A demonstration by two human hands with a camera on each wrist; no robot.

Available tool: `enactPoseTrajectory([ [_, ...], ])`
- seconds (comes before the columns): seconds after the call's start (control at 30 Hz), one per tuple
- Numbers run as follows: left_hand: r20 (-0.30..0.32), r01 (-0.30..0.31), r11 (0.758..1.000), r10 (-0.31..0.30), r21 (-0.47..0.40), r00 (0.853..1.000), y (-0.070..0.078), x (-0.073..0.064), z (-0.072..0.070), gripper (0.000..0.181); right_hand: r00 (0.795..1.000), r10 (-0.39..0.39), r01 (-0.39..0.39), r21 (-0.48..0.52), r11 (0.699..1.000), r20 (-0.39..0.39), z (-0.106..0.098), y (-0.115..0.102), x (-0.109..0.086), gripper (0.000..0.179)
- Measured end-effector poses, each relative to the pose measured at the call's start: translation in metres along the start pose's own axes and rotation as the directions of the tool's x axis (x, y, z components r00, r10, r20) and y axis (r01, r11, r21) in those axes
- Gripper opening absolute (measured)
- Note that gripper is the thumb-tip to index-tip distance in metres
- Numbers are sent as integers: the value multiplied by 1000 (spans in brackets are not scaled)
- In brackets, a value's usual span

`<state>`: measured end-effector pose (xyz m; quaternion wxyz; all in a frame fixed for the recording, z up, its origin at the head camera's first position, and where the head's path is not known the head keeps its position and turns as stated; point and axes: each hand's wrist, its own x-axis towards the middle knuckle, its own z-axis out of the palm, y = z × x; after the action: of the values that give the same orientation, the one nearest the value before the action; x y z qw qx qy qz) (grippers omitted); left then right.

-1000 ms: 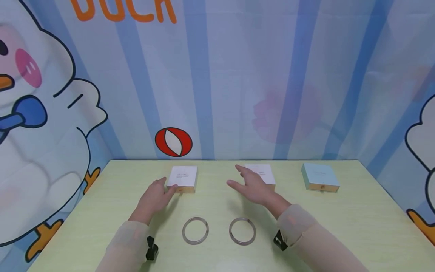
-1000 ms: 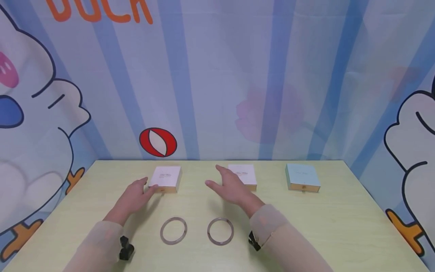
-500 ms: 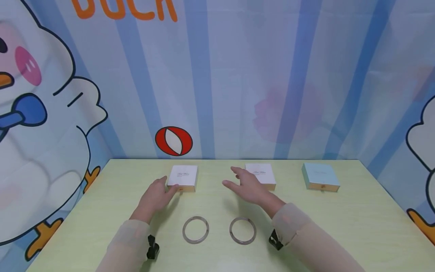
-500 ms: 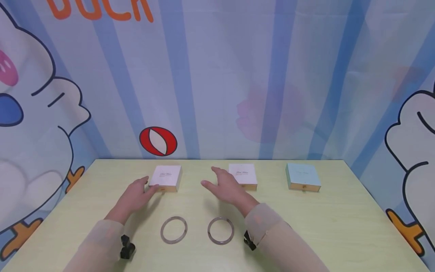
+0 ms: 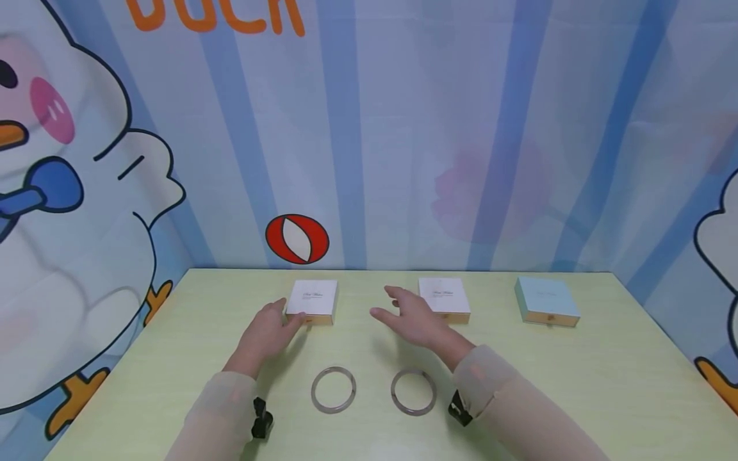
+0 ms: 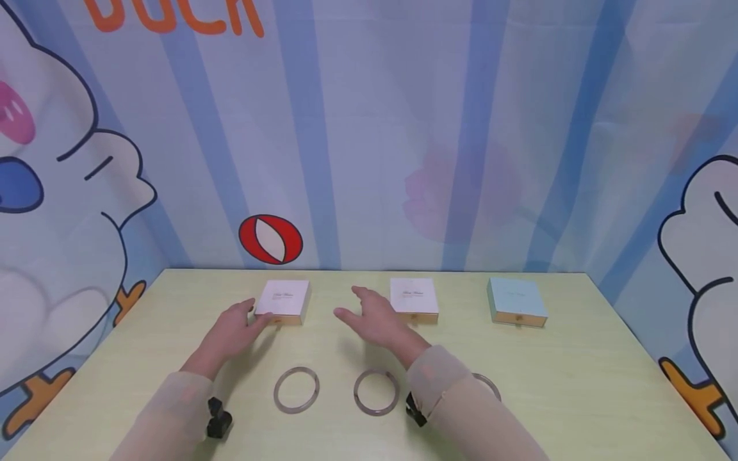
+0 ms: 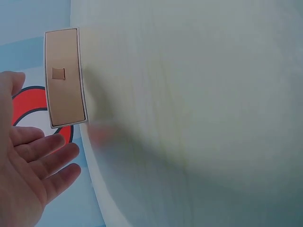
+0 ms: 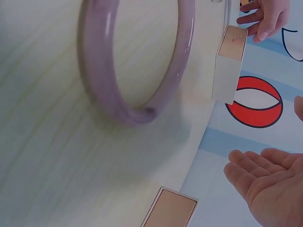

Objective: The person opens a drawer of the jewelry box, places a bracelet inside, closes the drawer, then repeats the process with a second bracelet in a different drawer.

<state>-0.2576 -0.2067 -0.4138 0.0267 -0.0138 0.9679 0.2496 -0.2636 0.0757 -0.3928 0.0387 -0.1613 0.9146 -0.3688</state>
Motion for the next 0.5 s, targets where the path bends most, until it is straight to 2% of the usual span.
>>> enactPoseTrajectory([
  [0.33,2,18,1000,-18,-14,1000,0,3,0,75,1000,12,-13,35,999,18,7,-7,4,69],
  [0.5,-5,6,1000,-6,-23,1000,-1,4,1,75,1000,1,-2,42,999,18,12,-11,6,66],
])
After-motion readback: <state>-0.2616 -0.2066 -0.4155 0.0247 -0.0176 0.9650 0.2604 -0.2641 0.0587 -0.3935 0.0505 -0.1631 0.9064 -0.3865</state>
